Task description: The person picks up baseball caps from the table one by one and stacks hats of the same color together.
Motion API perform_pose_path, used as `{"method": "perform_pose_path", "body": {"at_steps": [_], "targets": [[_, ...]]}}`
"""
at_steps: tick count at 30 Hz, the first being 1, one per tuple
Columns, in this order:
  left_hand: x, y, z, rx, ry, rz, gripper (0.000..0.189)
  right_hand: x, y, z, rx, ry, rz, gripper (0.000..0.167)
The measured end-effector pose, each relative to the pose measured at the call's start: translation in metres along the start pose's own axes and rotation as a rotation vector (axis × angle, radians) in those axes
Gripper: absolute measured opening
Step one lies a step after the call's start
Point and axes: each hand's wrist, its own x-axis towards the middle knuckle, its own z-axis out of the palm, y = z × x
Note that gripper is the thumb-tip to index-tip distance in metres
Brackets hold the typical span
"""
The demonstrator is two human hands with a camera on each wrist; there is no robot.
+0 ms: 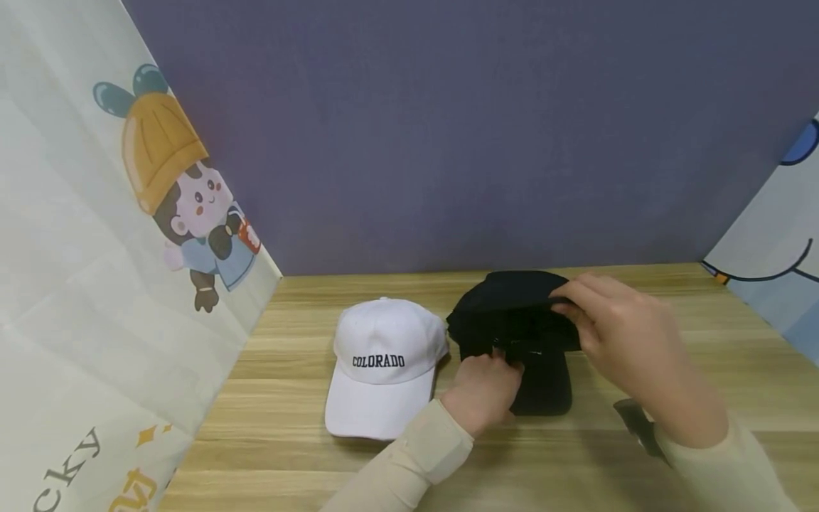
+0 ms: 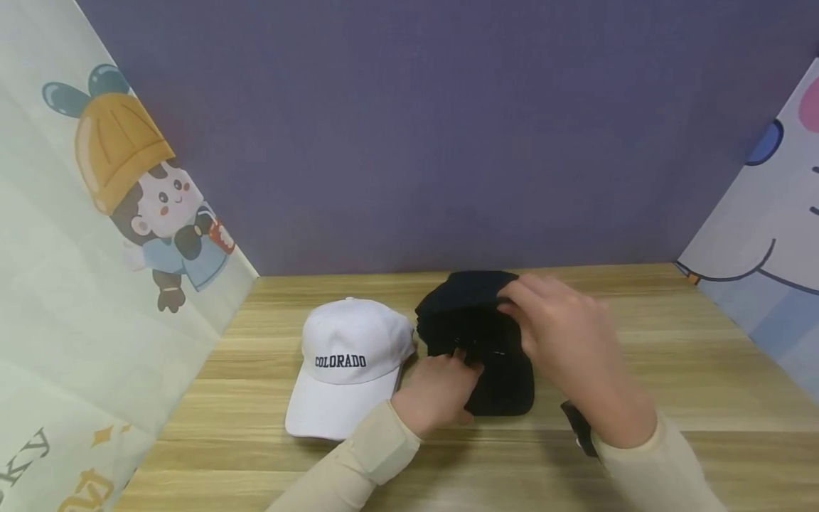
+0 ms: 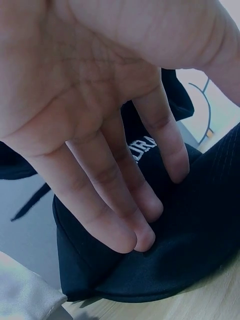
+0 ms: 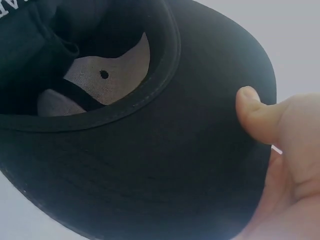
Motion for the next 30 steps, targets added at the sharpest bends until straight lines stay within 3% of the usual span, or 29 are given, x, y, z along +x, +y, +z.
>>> {"method": "perform_pose_path", "body": {"at_steps": [13, 22, 30], "targets": [[-0.001, 0.0, 0.0, 0.002, 0.031, -0.005, 0.055, -0.002, -0.005, 0.016, 0.028, -0.079, -0.024, 0.018], [0.0, 0.001, -0.001, 0.003, -0.008, -0.017, 0.054, -0.005, -0.009, 0.031, 0.051, -0.12, -0.039, 0.017], [-0.002, 0.002, -0.001, 0.047, 0.004, -0.02, 0.056, -0.01, -0.014, 0.043, 0.026, -0.177, -0.072, 0.019]]}}
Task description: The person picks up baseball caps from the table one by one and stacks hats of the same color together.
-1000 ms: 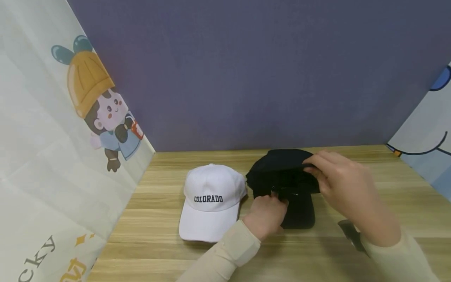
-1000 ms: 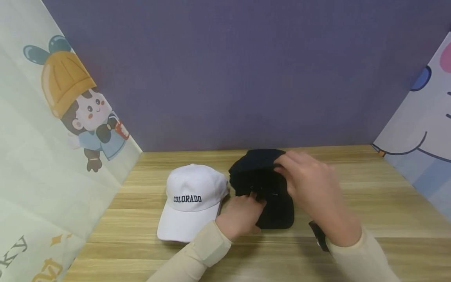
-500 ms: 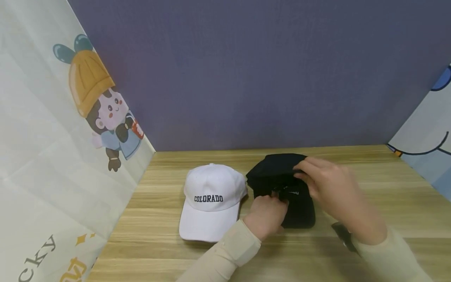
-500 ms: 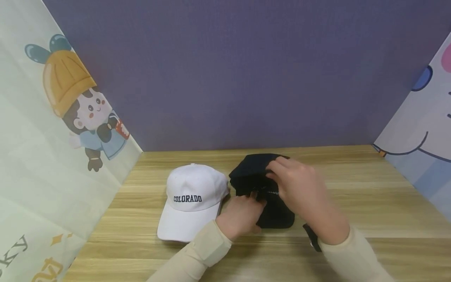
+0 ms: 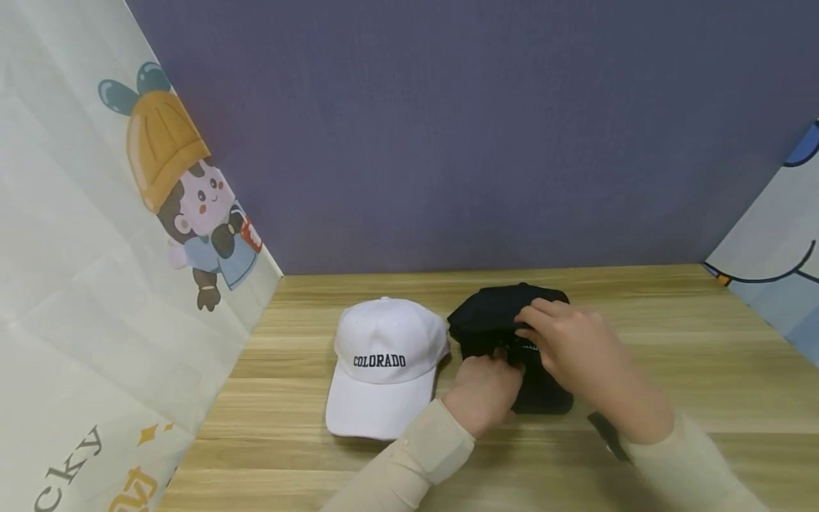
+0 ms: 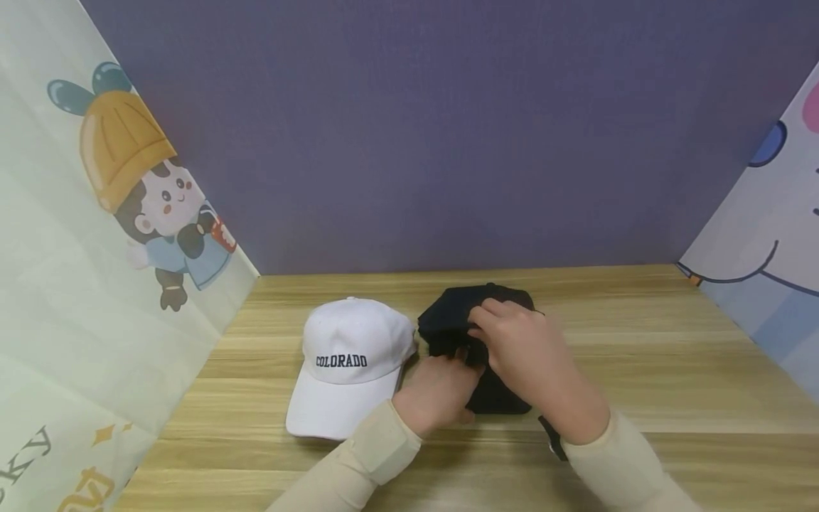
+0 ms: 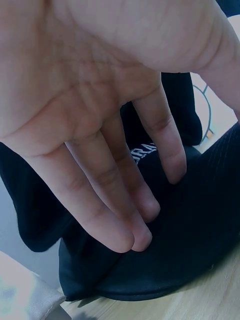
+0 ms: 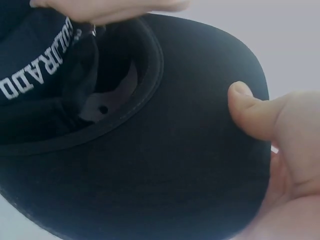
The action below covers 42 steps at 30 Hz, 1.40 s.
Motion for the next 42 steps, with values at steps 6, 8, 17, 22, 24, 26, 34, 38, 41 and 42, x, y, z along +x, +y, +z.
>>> {"method": "perform_pose_path", "body": {"at_steps": [6, 8, 17, 22, 24, 26, 34, 38, 41, 42], "targets": [[0.001, 0.0, 0.0, 0.002, -0.024, -0.004, 0.061, -0.003, -0.004, 0.007, -0.03, -0.093, 0.004, 0.02], [0.001, 0.0, 0.0, 0.0, -0.02, 0.0, 0.058, -0.004, -0.005, 0.009, -0.036, -0.141, 0.001, 0.021], [-0.002, 0.0, 0.003, 0.018, 0.034, 0.024, 0.037, -0.006, -0.005, 0.014, -0.009, -0.253, -0.003, 0.022], [-0.002, 0.0, 0.003, 0.038, 0.059, 0.021, 0.036, -0.007, -0.002, 0.015, 0.014, -0.289, 0.002, 0.024], [-0.002, 0.0, 0.002, 0.024, 0.057, 0.021, 0.036, -0.008, -0.001, 0.015, 0.04, -0.312, 0.008, 0.024], [-0.002, 0.0, 0.002, 0.011, 0.049, 0.022, 0.036, -0.008, 0.001, 0.015, 0.066, -0.329, 0.014, 0.025], [-0.002, 0.001, 0.002, 0.022, 0.054, 0.026, 0.029, -0.009, 0.007, 0.016, 0.128, -0.383, 0.027, 0.029], [-0.002, 0.002, 0.0, 0.004, 0.022, 0.027, 0.018, -0.009, 0.009, 0.016, 0.156, -0.421, 0.037, 0.029], [-0.001, 0.003, -0.002, -0.039, -0.04, 0.031, 0.016, -0.01, 0.01, 0.017, 0.168, -0.443, 0.044, 0.028], [0.0, 0.003, -0.002, -0.057, -0.069, 0.035, 0.018, -0.01, 0.01, 0.017, 0.171, -0.451, 0.046, 0.028]]}}
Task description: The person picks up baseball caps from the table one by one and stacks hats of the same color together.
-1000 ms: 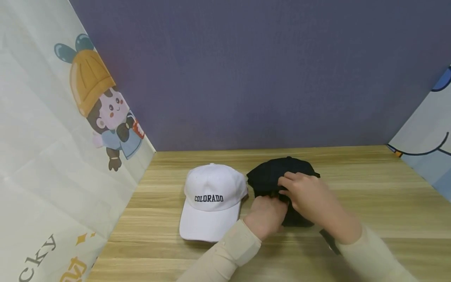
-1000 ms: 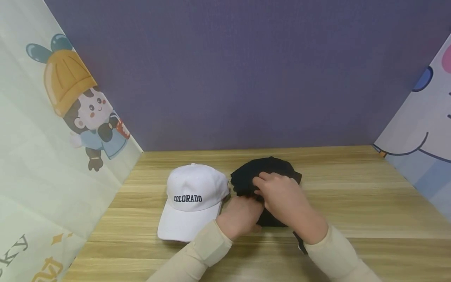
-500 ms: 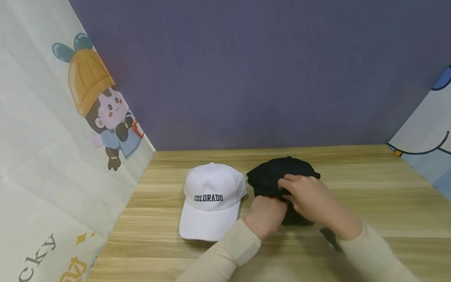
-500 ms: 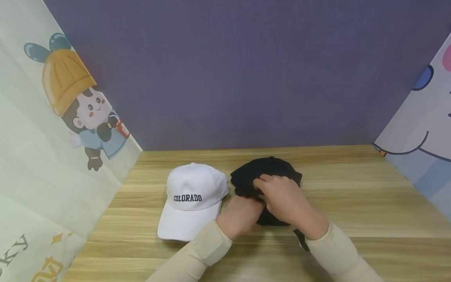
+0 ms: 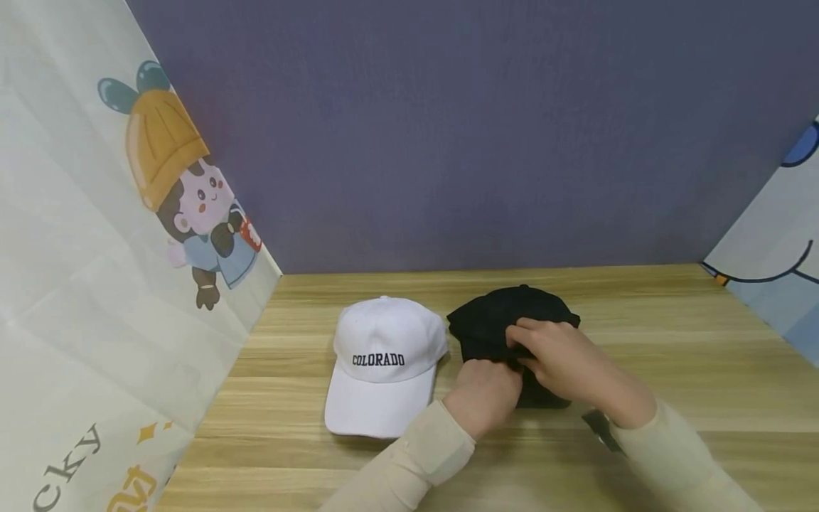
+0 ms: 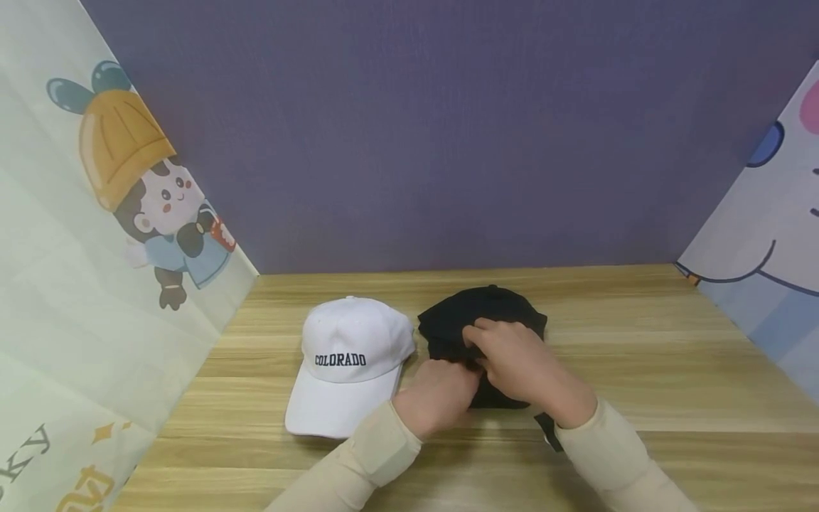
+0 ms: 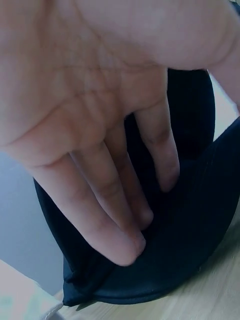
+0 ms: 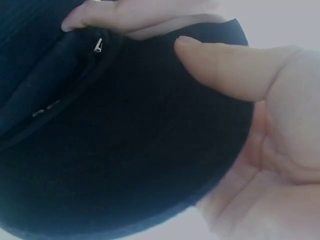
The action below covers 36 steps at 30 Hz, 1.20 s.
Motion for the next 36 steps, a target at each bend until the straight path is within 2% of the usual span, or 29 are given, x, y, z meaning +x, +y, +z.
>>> {"method": "perform_pose_path", "body": {"at_steps": [6, 16, 22, 27, 30, 36], "targets": [[0.0, -0.002, -0.003, -0.135, -0.132, 0.028, 0.04, 0.0, 0.004, 0.005, 0.001, -0.038, -0.002, 0.029], [-0.004, -0.003, -0.009, -0.204, -0.208, 0.025, 0.06, 0.001, 0.004, 0.008, 0.016, -0.074, 0.005, 0.032], [-0.009, -0.004, -0.015, -0.241, -0.257, 0.036, 0.058, 0.002, 0.002, 0.009, 0.018, -0.112, 0.022, 0.037], [-0.015, -0.009, -0.023, -0.286, -0.292, 0.083, 0.038, 0.003, -0.001, 0.009, 0.039, -0.183, 0.063, 0.035], [-0.02, -0.013, -0.026, -0.32, -0.321, 0.117, 0.035, 0.002, -0.001, 0.011, 0.055, -0.209, 0.077, 0.035], [-0.023, -0.015, -0.031, -0.351, -0.315, 0.14, 0.034, 0.001, -0.003, 0.021, 0.063, -0.198, 0.057, 0.035]]}}
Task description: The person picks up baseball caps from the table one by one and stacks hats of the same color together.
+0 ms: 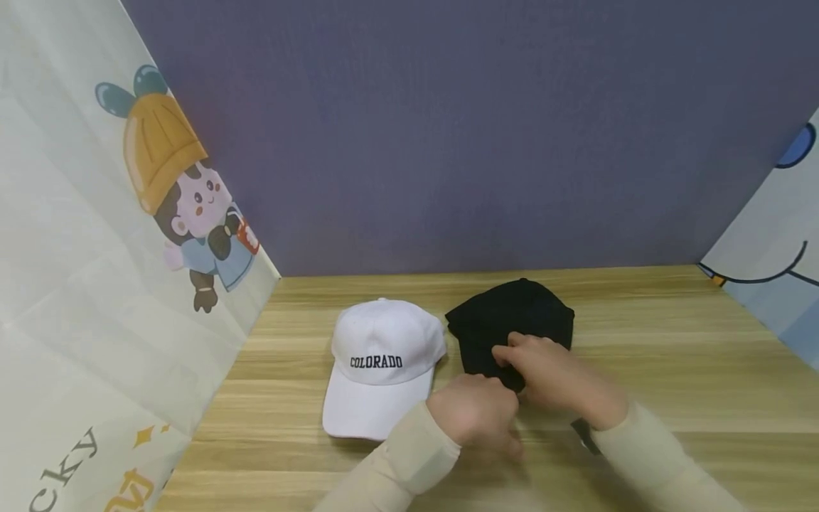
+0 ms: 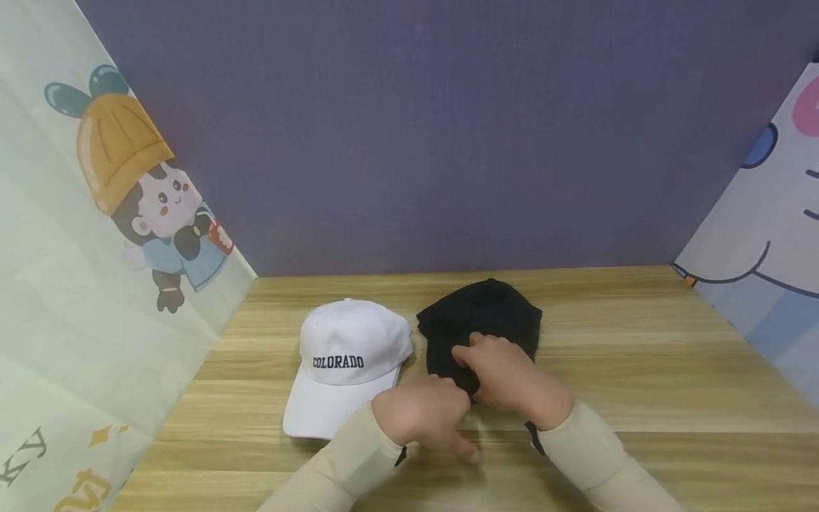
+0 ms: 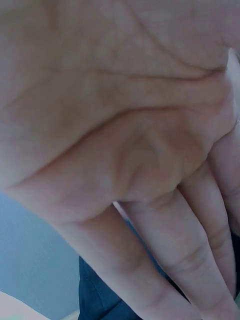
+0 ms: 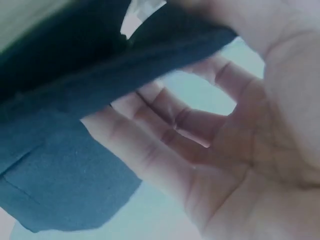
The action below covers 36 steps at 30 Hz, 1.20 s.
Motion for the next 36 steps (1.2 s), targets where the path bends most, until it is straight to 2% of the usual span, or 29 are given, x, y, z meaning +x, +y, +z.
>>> {"method": "perform_pose_path", "body": {"at_steps": [6, 10, 17, 24, 30, 36], "targets": [[-0.002, 0.0, -0.002, 0.022, 0.041, -0.012, 0.033, 0.002, -0.003, 0.01, -0.081, 0.058, -0.041, 0.032], [-0.004, -0.001, -0.004, 0.012, 0.044, -0.014, 0.035, 0.002, -0.005, 0.011, -0.104, 0.047, -0.036, 0.038], [-0.005, -0.007, -0.004, 0.016, 0.091, -0.012, 0.038, 0.002, -0.012, 0.017, -0.142, 0.031, -0.011, 0.033], [-0.005, -0.013, -0.008, 0.019, 0.129, -0.027, 0.037, 0.001, -0.014, 0.02, -0.148, -0.013, 0.029, 0.052], [-0.005, -0.018, -0.011, 0.023, 0.139, -0.075, 0.037, 0.001, -0.015, 0.017, -0.16, -0.05, 0.057, 0.065], [-0.005, -0.023, -0.011, -0.029, 0.122, -0.079, 0.038, 0.0, -0.015, 0.018, -0.169, -0.061, 0.054, 0.062]]}}
